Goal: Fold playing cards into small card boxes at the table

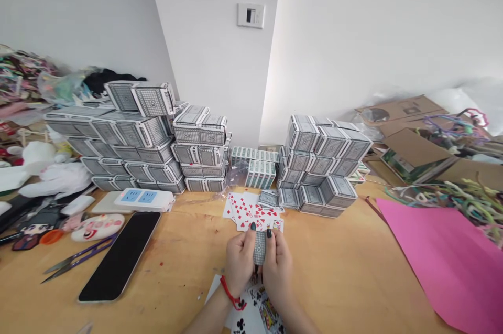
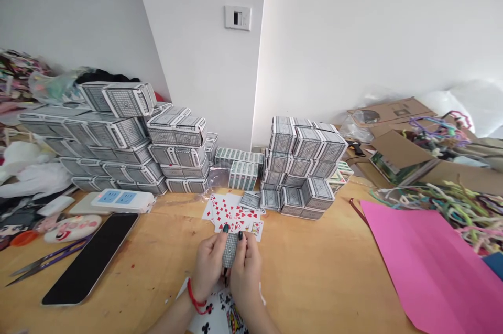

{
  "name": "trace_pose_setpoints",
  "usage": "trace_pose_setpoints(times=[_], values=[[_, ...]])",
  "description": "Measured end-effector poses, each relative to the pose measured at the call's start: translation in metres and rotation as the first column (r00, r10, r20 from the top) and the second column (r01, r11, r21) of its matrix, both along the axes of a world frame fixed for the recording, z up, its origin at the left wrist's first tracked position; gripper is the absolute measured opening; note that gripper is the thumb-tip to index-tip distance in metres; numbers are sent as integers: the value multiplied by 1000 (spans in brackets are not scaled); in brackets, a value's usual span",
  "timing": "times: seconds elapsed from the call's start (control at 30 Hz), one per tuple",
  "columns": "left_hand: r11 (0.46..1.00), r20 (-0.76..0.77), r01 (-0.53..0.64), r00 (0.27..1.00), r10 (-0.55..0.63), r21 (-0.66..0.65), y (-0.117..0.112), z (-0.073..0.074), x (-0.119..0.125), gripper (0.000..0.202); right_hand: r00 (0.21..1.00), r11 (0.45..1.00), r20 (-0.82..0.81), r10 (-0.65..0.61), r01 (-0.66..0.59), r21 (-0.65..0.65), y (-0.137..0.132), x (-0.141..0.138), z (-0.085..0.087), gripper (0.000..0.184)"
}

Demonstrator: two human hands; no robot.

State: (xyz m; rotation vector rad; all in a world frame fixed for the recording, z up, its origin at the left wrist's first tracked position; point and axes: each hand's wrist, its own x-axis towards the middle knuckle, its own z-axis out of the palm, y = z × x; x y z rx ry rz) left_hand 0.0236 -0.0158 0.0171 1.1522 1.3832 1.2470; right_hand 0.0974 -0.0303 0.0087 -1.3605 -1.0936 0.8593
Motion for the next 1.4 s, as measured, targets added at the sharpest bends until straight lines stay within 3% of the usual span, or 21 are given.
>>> trace_pose_setpoints(times=[0.17,0.33,0.53,0.7,0.87,1.0,1.17,1.4], values=[[995,-126,47,991,-36,90,-1,1,-2,44,985,997,-171,-27,13,-82,8,6,6,37],[968,-171,242,959,-227,73,-4,0,-1,38,966,986,-247,-77,37,-163,18,25,8,37],[994,-258,51,966,-24,101,1,0,-7,33,893,966,-405,198,-247,-72,20,24,6,30],[996,-332,14,943,16,89,5,-3,-12,32,909,958,-325,262,-285,-25,19,21,8,30],[998,-253,43,967,-29,51,6,-3,-9,35,899,965,-384,212,-255,-63,22,25,1,30],[995,-147,96,985,-90,36,4,-3,-8,33,806,973,-570,161,-227,-47,31,34,-4,25],[994,-61,94,994,-91,52,1,-2,-8,33,808,987,-584,75,-143,-71,48,56,-5,26],[992,-46,125,991,-124,17,0,2,-9,34,661,994,-749,-53,-41,-106,62,73,-9,22]])
